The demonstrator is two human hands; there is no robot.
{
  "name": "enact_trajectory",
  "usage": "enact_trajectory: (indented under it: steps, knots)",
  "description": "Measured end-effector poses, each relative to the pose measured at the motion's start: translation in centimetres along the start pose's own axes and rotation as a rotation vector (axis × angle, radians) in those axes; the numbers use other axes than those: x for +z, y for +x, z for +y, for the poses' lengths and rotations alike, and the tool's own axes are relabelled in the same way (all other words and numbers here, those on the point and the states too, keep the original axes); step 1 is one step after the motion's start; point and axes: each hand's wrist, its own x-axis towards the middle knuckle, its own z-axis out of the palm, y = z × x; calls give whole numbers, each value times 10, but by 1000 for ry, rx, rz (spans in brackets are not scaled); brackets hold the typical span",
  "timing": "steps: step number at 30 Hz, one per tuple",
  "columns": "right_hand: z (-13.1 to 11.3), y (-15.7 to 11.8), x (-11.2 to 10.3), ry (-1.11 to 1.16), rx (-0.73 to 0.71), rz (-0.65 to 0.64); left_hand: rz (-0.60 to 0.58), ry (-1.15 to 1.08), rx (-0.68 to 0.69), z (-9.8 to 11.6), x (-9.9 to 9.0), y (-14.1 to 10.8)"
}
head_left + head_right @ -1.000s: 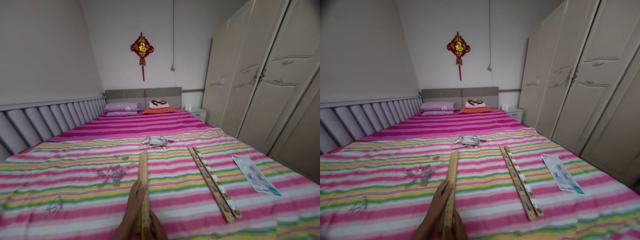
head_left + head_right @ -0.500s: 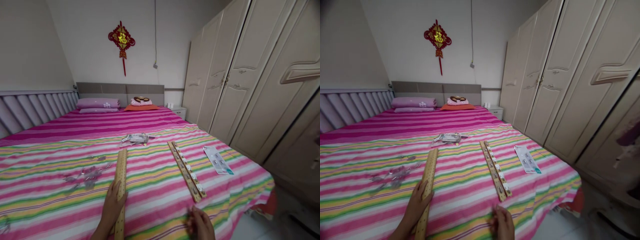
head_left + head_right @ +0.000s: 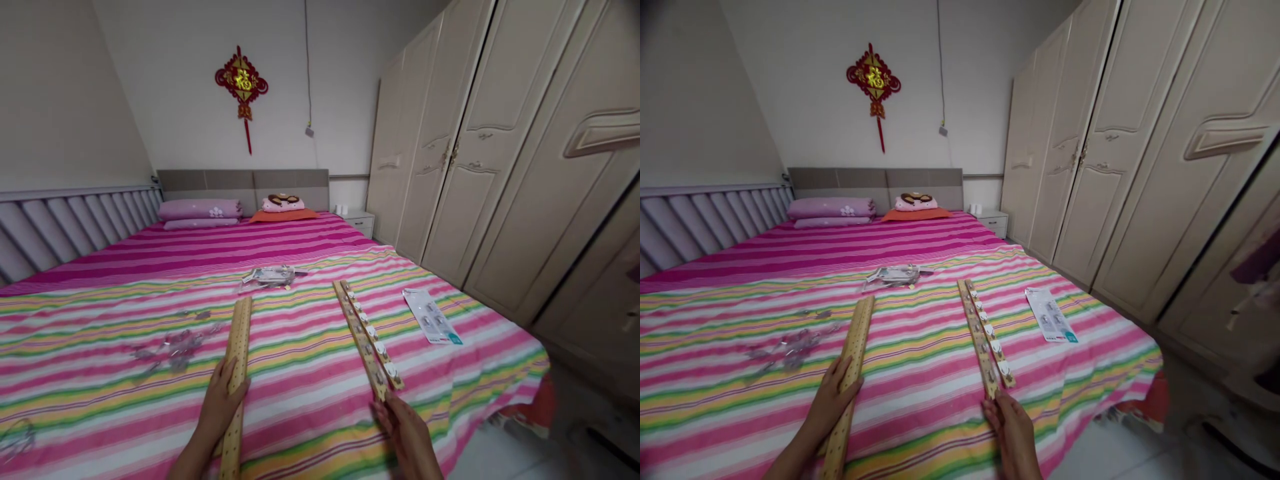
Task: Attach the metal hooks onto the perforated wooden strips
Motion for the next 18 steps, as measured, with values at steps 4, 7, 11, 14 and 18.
enact_trajectory:
  steps: [4, 7, 11, 14, 18]
  knots:
    - [17, -18, -4, -41, 125, -111, -7, 14, -20, 0, 0, 0]
    - [31, -31, -5, -2, 270, -232, 3, 14, -16, 0, -1, 0]
    - [29, -38, 7, 143, 458, -321, 1, 31, -14, 4, -2, -1]
    - [20, -32, 18, 222, 542, -403, -11, 26, -16, 6, -3, -3]
    - [21, -17, 26, 243, 588, -489, -7, -31, -36, 6, -2, -3]
